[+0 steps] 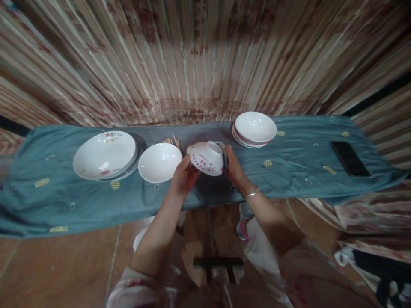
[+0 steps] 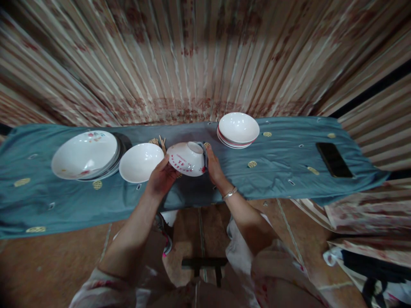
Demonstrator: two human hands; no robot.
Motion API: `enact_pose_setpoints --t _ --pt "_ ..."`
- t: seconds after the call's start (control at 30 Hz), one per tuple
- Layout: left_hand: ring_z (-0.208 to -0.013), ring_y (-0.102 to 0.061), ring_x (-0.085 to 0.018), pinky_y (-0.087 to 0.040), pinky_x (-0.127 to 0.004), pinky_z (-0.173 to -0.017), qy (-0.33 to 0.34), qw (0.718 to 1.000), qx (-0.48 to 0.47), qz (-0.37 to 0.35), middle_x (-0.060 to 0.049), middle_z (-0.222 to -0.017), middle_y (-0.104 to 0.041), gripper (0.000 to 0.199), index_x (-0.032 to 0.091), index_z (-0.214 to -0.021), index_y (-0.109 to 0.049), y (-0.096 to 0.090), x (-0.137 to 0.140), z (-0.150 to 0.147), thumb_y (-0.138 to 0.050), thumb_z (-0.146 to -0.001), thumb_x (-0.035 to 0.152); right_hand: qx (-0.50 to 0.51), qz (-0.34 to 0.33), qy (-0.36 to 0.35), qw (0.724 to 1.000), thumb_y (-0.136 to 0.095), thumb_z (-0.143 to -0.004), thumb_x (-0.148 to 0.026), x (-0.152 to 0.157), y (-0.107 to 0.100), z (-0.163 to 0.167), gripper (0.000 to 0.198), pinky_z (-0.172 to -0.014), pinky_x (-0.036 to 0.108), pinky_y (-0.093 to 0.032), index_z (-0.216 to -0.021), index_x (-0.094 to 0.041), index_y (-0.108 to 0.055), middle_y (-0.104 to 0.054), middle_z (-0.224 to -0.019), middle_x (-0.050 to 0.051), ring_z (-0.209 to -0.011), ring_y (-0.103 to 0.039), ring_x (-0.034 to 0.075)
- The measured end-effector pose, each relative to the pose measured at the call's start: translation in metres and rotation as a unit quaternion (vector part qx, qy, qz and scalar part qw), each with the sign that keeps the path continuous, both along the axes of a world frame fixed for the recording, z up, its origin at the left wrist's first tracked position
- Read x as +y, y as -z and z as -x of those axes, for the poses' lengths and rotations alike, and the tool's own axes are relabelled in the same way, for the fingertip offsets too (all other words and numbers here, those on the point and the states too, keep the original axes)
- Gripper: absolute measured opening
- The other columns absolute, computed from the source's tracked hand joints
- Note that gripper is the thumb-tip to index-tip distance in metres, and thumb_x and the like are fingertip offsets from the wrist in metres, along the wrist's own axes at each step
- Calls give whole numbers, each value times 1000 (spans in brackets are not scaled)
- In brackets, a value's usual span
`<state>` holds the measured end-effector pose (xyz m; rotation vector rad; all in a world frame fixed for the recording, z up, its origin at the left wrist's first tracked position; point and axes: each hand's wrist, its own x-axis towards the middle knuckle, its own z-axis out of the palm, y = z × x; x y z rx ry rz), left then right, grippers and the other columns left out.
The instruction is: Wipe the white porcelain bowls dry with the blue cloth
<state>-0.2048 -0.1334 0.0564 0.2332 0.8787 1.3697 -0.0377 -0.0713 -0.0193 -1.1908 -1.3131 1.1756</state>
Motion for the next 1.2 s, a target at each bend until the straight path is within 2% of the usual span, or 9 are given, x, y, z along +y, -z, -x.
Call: enact_pose_setpoints --t 0.1,0.2,0.3,0.4,0.5,0.6,0.77,0.97,1.2 --pt "-98 -73 -20 -57 -29 -88 -12 1000 3 5 -7 -93 -79 18 15 -102 -70 1 3 2 -56 -96 25 1 10 28 1000 -26 -94 -76 -7 0 2 81 -120 48 -39 -144 -18 -53 -61 -143 9 -145 -46 22" --pt "-98 -74 -19 -57 -30 -90 -26 1000 2 14 -7 -91 -79 25 14 -115 -68 1 5 3 -53 -98 24 -33 -14 34 999 -28 -98 -67 -18 -1 5 72 -122 49 -36 -147 -19 -50 -56 -149 10 -147 -42 23" --pt "-93 -74 -18 -57 -29 -90 -45 999 -7 21 -6 -88 -79 31 14 -124 -66 -2 7 3 -47 -101 21 -62 -27 39 997 -29 -100 -62 -36 -6 12 67 -123 50 -34 -149 -21 -47 -52 -152 11 -147 -42 24" --pt "-86 -75 -16 -56 -28 -89 -56 998 -15 28 -5 -83 -78 32 13 -124 -66 -6 8 2 -43 -102 20 -74 -64 57 994 -26 -102 -58 -55 -14 21 65 -124 52 -29 -153 -20 -38 -45 -157 13 -148 -39 23" --pt "-83 -74 -16 -56 -28 -89 -62 997 -26 32 -5 -80 -78 31 13 -120 -67 -8 8 2 -42 -103 20 -135 -110 46 984 -27 -102 -60 -70 -19 26 69 -126 49 -25 -157 -18 -27 -36 -161 15 -152 -30 22" --pt "-87 -74 -16 -56 -27 -90 -68 997 -28 32 -5 -83 -78 30 13 -117 -68 -6 9 2 -43 -102 20 -193 -123 25 973 -25 -102 -59 -80 -19 27 73 -127 50 -21 -159 -15 -16 -26 -165 18 -156 -21 24" --pt "-89 -75 -16 -56 -28 -92 -70 997 -20 24 -5 -83 -78 31 14 -123 -66 -4 10 3 -43 -102 20 -235 -165 -11 958 -29 -103 -51 -90 -21 25 73 -128 55 -16 -161 -15 -4 -13 -168 20 -159 -6 26" --pt "-80 -74 -15 -57 -26 -88 -63 997 -43 34 -4 -78 -77 33 11 -119 -67 -9 10 0 -39 -104 18 -321 -238 -56 915 -37 -102 -47 -97 -27 23 80 -124 62 -20 -161 -11 3 -2 -169 23 -158 -2 34" --pt "-65 -69 -10 -56 -22 -83 -42 998 -38 27 0 -71 -74 26 13 -107 -70 -2 10 1 -45 -102 19 -446 -305 -76 838 -38 -103 -45 -95 -26 22 78 -117 63 -29 -162 -9 -2 -14 -166 28 -156 -17 38"
